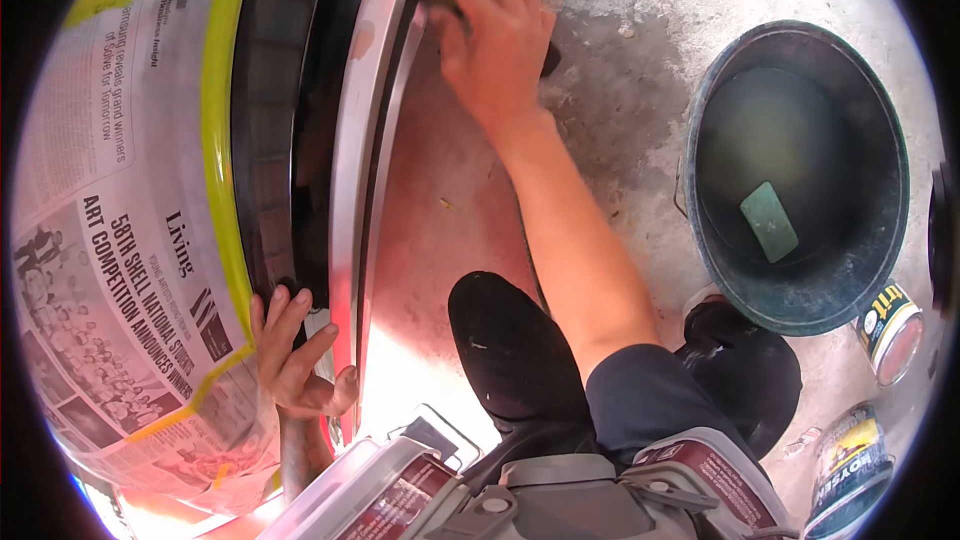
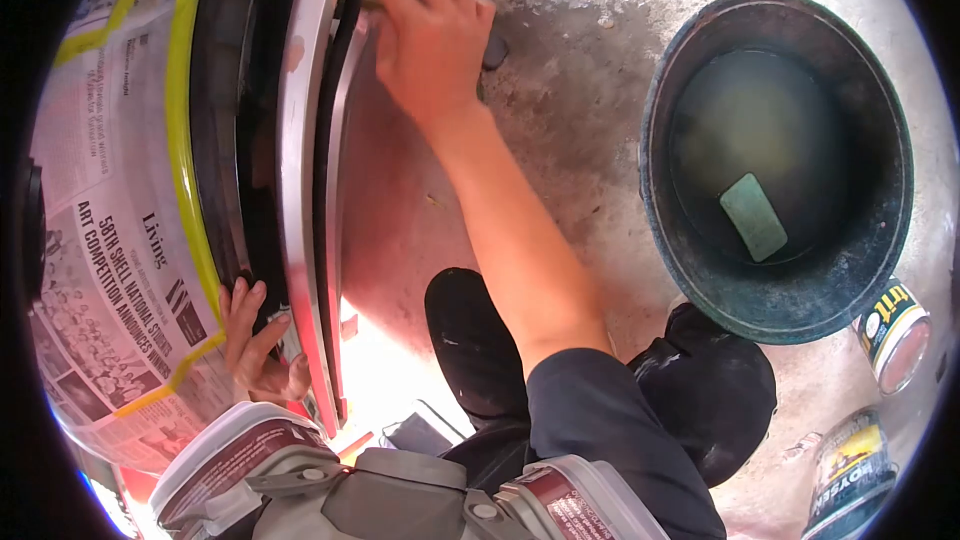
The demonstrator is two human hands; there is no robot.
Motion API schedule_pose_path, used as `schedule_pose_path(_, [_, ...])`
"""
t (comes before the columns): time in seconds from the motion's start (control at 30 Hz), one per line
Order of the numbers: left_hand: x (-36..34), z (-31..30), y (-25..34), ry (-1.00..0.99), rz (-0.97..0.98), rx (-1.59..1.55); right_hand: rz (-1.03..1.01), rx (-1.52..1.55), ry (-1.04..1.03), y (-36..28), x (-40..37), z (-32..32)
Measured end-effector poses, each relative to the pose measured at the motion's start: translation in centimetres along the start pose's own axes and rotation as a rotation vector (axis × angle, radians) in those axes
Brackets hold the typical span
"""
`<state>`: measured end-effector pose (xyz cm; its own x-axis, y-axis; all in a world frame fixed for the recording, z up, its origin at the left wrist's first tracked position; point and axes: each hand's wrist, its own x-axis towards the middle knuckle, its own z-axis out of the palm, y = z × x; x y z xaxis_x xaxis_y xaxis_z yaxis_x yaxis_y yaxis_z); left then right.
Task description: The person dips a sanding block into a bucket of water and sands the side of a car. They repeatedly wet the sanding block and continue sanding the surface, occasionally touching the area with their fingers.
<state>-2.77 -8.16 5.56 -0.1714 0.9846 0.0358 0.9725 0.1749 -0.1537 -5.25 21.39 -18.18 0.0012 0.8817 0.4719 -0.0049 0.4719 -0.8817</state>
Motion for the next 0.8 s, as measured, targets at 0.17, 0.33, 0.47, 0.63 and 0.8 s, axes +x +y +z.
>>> schedule_pose_path(0.17, [-0.2, -0.3, -0.2, -0.032, -0.003, 0.021, 0.003, 0.023, 0.012, 0.7, 1.1, 0.7])
schedule_pose_path(0.33, [0.0, 0.0, -0.2, -0.005, 0.013, 0.005, 0.024, -0.011, 0.006, 0.4, 1.5, 0.4])
schedule_pose_path(0.47, [0.1, 0.0, -0.1, -0.004, 0.014, 0.004, -0.021, 0.015, -0.018, -0.5, -0.4, -0.4])
schedule_pose_path(0.63, [0.0, -0.1, 0.0, -0.01, 0.005, 0.001, 0.0, 0.014, -0.026, -0.1, 3.2, -0.9])
schedule_pose_path(0.8, [0.0, 0.1, 0.0, 0.007, 0.001, 0.014, 0.081, 0.093, -0.024, -1.3, -2.3, -0.5])
